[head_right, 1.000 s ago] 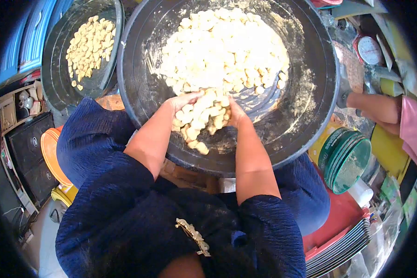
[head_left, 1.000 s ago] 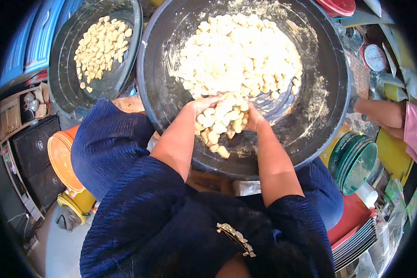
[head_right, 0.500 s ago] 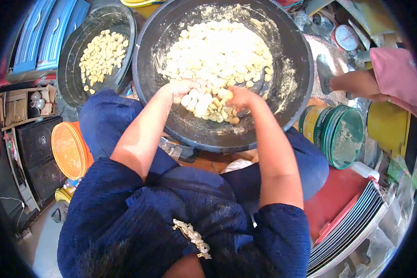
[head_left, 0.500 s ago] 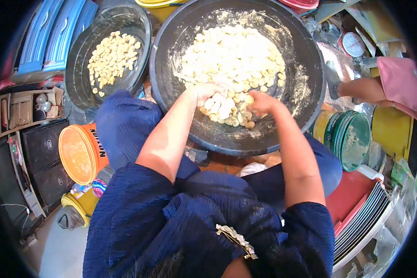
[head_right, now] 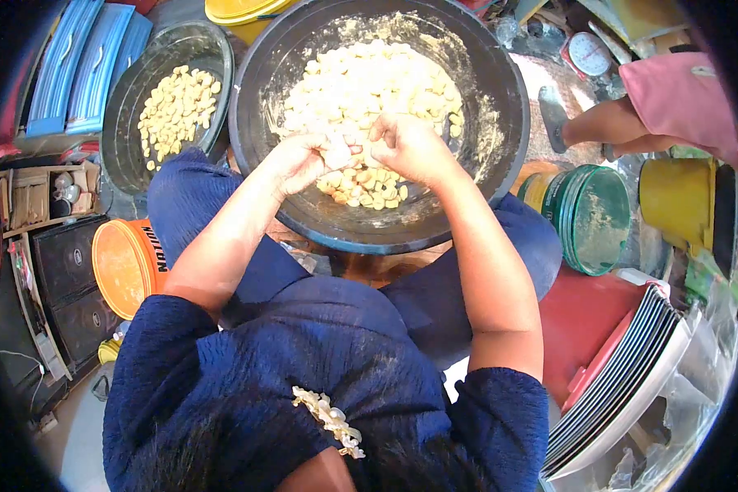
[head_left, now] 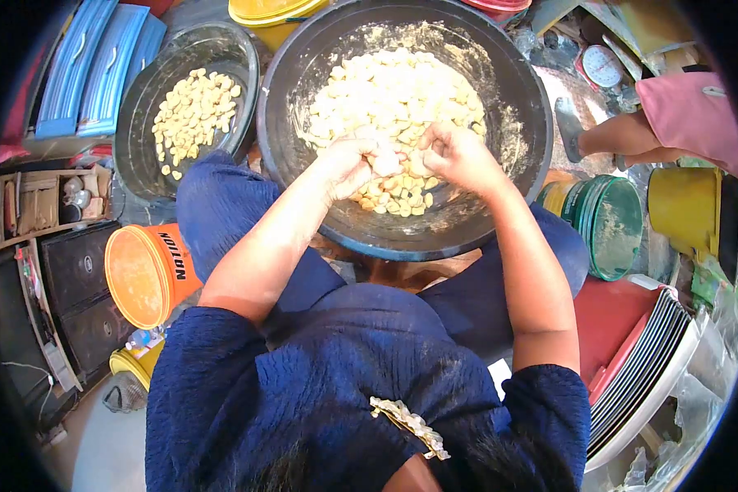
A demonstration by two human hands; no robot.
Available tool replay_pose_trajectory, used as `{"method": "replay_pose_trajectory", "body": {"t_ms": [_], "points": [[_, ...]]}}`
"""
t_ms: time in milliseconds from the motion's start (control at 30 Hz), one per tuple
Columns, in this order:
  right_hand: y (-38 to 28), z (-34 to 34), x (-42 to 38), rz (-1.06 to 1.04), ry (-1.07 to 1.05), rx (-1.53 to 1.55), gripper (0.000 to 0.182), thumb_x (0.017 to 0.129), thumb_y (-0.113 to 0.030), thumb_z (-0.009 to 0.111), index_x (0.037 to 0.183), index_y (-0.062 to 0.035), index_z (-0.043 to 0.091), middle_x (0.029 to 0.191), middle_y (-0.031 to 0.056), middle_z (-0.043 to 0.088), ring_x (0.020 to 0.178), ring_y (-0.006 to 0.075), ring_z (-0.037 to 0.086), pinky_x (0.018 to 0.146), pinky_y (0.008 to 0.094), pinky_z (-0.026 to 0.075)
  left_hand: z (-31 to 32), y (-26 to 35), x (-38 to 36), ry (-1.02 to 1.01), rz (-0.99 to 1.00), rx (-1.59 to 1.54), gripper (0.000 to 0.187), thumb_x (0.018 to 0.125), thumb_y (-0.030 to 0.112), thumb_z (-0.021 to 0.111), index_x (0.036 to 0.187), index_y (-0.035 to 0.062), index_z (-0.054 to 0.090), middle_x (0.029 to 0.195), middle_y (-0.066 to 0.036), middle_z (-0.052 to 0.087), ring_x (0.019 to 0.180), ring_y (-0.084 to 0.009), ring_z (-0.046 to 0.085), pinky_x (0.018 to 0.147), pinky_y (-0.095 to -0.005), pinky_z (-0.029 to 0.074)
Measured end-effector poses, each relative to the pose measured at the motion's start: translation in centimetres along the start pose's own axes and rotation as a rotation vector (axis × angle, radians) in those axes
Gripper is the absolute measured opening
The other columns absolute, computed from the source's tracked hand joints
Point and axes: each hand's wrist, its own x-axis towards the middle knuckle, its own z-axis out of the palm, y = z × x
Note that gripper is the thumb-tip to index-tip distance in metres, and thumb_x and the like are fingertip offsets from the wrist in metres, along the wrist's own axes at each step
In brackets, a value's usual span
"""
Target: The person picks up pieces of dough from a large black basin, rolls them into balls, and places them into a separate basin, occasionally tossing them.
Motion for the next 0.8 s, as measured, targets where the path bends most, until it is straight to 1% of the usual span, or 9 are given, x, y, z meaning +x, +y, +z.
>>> {"method": "replay_pose_trajectory", "body": {"t_ms": [67, 133, 233, 333, 400, 500, 600, 733, 800], "points": [[0.3, -0.2, 0.4, 0.14, -0.035, 0.193, 0.016, 0.075, -0.012, 0.061, 0.088, -0.0043, 0.056, 0.071, 0.0021, 0.055, 0.068, 0.0084, 0.05, 0.061, 0.0256, 0.042, 0.2, -0.1, -0.4, 0.105, -0.034, -0.026, 0.03, 0.084, 0.01, 0.046, 0.111, -0.0022, 0.045, 0.101, -0.014, 0.055, 0.091, -0.0258, 0.058, 0.078, -0.0371, 0.051], [0.8, 0.1, 0.9, 0.159, -0.05, 0.225, 0.014, 0.078, -0.01, 0.058, 0.089, -0.0043, 0.056, 0.077, -0.0003, 0.056, 0.071, 0.0063, 0.049, 0.063, 0.023, 0.041, 1.9, 0.6, -1.1, 0.056, -0.042, 0.029, 0.033, 0.083, 0.012, 0.05, 0.113, -0.001, 0.045, 0.102, -0.013, 0.055, 0.091, -0.0242, 0.058, 0.076, -0.0353, 0.051], [1.4, 1.2, 1.6, 0.147, 0.0, 0.582, 0.015, 0.079, -0.007, 0.056, 0.093, -0.0037, 0.055, 0.083, -0.0001, 0.056, 0.075, 0.0083, 0.05, 0.068, 0.0242, 0.042, 3.5, 1.2, -1.0, -0.004, -0.055, 0.205, 0.04, 0.081, 0.015, 0.058, 0.116, 0.0012, 0.045, 0.102, -0.01, 0.056, 0.092, -0.0211, 0.058, 0.075, -0.032, 0.051], [0.2, 0.3, 1.8, 0.21, 0.016, 0.756, 0.019, 0.077, -0.003, 0.056, 0.096, -0.0022, 0.056, 0.083, 0.0069, 0.061, 0.076, 0.0133, 0.056, 0.068, 0.0265, 0.047, 3.3, 1.1, 0.0, -0.007, -0.04, 0.29, 0.042, 0.076, 0.015, 0.065, 0.113, 0.0032, 0.048, 0.098, -0.007, 0.057, 0.088, -0.0158, 0.058, 0.07, -0.0271, 0.051], [-0.4, -0.5, 2.0, 0.073, -0.154, 0.952, 0.026, 0.078, 0.0, 0.054, 0.104, -0.0026, 0.055, 0.09, 0.0014, 0.059, 0.084, 0.0102, 0.054, 0.078, 0.0258, 0.044, 2.7, 1.0, 0.8, 0.003, 0.075, 0.386, 0.037, 0.076, 0.015, 0.066, 0.108, 0.0024, 0.051, 0.092, -0.006, 0.058, 0.082, -0.013, 0.058, 0.066, -0.0245, 0.049], [0.8, -1.9, 2.3, 0.099, -0.103, 0.785, 0.025, 0.078, 0.001, 0.054, 0.103, -0.0014, 0.057, 0.091, 0.0023, 0.06, 0.084, 0.0093, 0.054, 0.077, 0.0237, 0.045, 4.0, 2.1, 0.7, 0.044, 0.014, 0.411, 0.033, 0.076, 0.016, 0.066, 0.103, 0.0012, 0.054, 0.086, -0.005, 0.059, 0.078, -0.0108, 0.057, 0.064, -0.0228, 0.048], [1.4, -3.7, 2.9, 0.137, 0.201, 0.634, 0.016, 0.08, -0.001, 0.055, 0.095, -0.0004, 0.06, 0.087, 0.0016, 0.06, 0.079, 0.0077, 0.055, 0.07, 0.0217, 0.045, 3.7, 2.5, 1.4, -0.01, 0.043, 0.355, 0.026, 0.077, 0.015, 0.063, 0.098, 0.0002, 0.056, 0.079, -0.005, 0.06, 0.074, -0.012, 0.057, 0.063, -0.0231, 0.049], [1.7, -4.3, 3.8, 0.176, 0.405, 0.598, 0.013, 0.083, -0.006, 0.055, 0.094, -0.0014, 0.06, 0.084, -0.0001, 0.06, 0.076, 0.0063, 0.054, 0.069, 0.0208, 0.044, 3.0, 2.1, 1.8, 0.065, 0.085, 0.293, 0.023, 0.08, 0.013, 0.059, 0.098, -0.0003, 0.056, 0.08, -0.006, 0.061, 0.076, -0.0128, 0.059, 0.063, -0.0239, 0.05], [1.7, -4.1, 3.8, 0.146, 0.362, 0.508, 0.018, 0.082, -0.008, 0.056, 0.098, -0.0012, 0.06, 0.095, 0.0042, 0.06, 0.086, 0.0112, 0.055, 0.077, 0.025, 0.044, 3.1, 2.6, 1.6, 0.049, -0.03, 0.207, 0.028, 0.082, 0.018, 0.059, 0.103, 0.0011, 0.052, 0.085, -0.005, 0.059, 0.079, -0.0113, 0.058, 0.062, -0.0235, 0.05]]}}
